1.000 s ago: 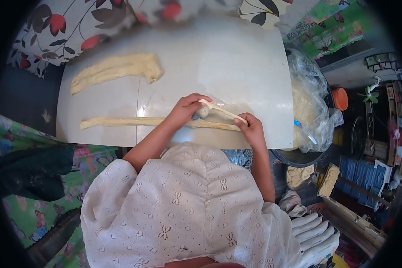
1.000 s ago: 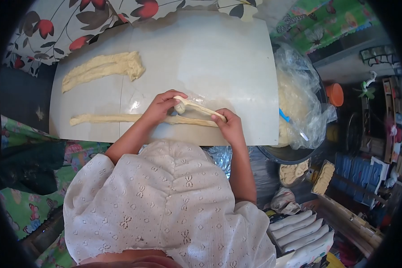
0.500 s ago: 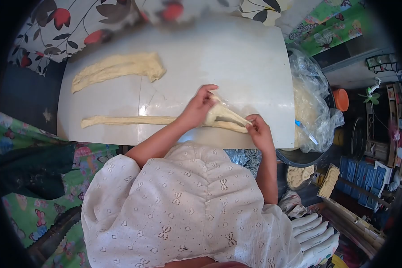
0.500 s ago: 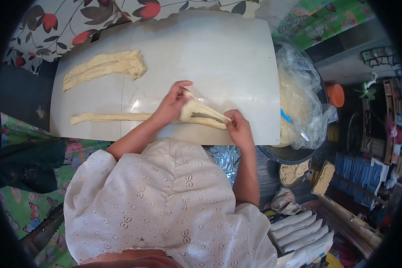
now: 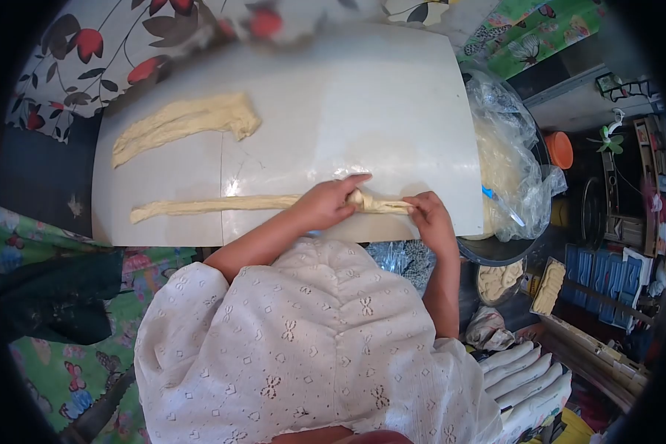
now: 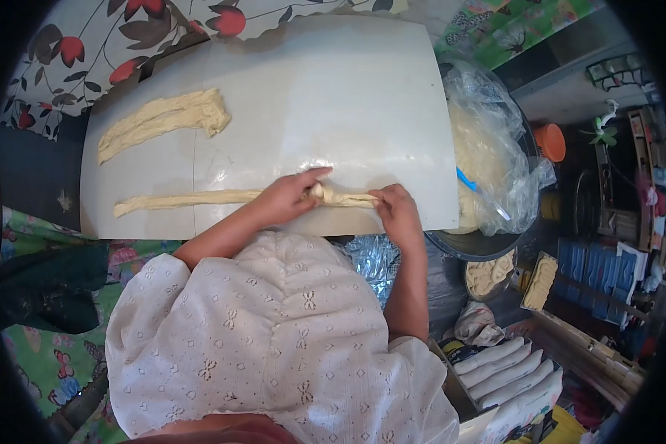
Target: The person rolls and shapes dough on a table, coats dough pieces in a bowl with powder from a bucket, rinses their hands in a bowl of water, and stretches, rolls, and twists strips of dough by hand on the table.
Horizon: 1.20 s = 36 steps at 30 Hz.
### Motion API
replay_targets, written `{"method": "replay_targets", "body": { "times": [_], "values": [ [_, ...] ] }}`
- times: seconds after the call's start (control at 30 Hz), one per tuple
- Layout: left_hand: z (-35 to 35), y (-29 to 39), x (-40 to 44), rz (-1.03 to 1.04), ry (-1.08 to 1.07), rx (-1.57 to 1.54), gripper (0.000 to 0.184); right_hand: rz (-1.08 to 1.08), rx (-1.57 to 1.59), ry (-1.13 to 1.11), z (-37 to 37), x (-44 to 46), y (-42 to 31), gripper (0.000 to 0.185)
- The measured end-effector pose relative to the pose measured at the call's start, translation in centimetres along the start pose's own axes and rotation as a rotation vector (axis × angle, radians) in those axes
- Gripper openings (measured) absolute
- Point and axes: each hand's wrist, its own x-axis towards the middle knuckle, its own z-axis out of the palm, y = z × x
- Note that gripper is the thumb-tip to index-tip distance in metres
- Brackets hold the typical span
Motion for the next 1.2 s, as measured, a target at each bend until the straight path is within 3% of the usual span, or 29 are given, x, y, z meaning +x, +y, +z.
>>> {"method": "replay_targets", "body": {
  "times": [0.03,0.13,0.17,0.2,0.27,0.33,0.4,0.47,0.53,0.6,0.67,0.7,0.77,0.93,0.97,1.03,1.07,1.1,1.13,1.17,1.2],
  "values": [
    [-0.4,0.0,0.0,-0.086,0.02,-0.183,0.047,0.01,-0.088,0.02,-0.3,0.0,0.1,0.016],
    [-0.8,-2.1,0.6,-0.191,0.081,-0.274,0.043,0.062,-0.241,0.086,-0.7,0.2,0.1,0.017],
    [-0.6,-2.4,0.7,-0.058,0.143,-0.207,0.043,0.104,-0.303,0.132,-0.8,0.4,-0.2,0.022],
    [-0.6,-2.7,0.6,-0.059,0.147,-0.208,0.043,0.101,-0.304,0.13,-0.7,0.8,-0.6,0.022],
    [-0.6,-2.8,0.4,0.069,0.091,0.098,0.045,-0.182,-0.136,0.104,0.7,1.4,-2.2,0.045],
    [-0.5,-2.9,0.1,0.088,0.11,0.092,0.046,-0.427,-0.218,0.078,2.9,1.7,-4.4,0.067],
    [-0.6,-2.7,0.1,0.106,0.134,0.088,0.047,-0.404,-0.218,0.062,6.5,1.9,-4.7,0.07],
    [-0.9,-2.2,0.1,-0.043,0.167,-0.219,0.041,-0.381,-0.214,0.043,7.9,2.1,-4.2,0.072],
    [-1.8,-2.7,-0.3,-0.015,0.154,-0.242,0.035,-0.259,-0.447,-0.104,8.4,2.5,-4.0,0.068],
    [-2.4,-3.5,-0.9,0.011,0.146,-0.268,0.029,-0.303,-0.462,-0.103,8.1,2.0,-2.9,0.066],
    [-2.3,-4.7,-1.4,-0.068,0.126,-0.108,0.023,-0.35,-0.476,-0.1,7.7,1.4,-2.5,0.063],
    [-1.9,-5.0,-1.6,-0.071,0.128,-0.108,0.023,-0.431,-0.536,0.019,7.6,1.1,-2.7,0.058],
    [-0.8,-4.7,-2.4,0.169,0.329,0.51,0.034,-0.517,-0.593,0.135,7.0,0.7,-2.7,0.054],
    [-0.1,-3.8,-3.4,0.159,0.134,0.568,0.06,-0.434,-0.526,0.028,5.4,0.6,-0.8,0.036],
    [-0.2,-3.9,-3.1,0.093,0.116,0.52,0.056,-0.439,-0.527,0.027,5.2,0.8,-0.4,0.036],
    [-0.6,-3.8,-2.7,0.034,0.102,0.477,0.052,-0.216,-0.148,0.085,4.5,1.3,0.1,0.025],
    [-1.3,-2.7,-2.8,-0.046,0.072,0.228,0.046,-0.222,-0.151,0.086,3.5,1.3,-0.6,0.025],
    [-1.9,-1.9,-2.8,-0.125,0.036,-0.023,0.04,-0.058,-0.051,0.12,2.0,0.8,-2.0,0.021],
    [-2.1,-1.4,-2.5,-0.124,0.032,-0.024,0.04,0.112,0.049,0.153,0.9,0.4,-2.8,0.019],
    [-2.2,-1.0,-2.0,-0.152,-0.078,0.078,0.035,0.12,0.047,0.156,0.4,0.4,-2.9,0.019],
    [-2.1,-0.7,-1.7,-0.178,-0.189,0.181,0.032,0.224,-0.107,0.126,-0.1,0.6,-2.9,0.018]
  ]
}}
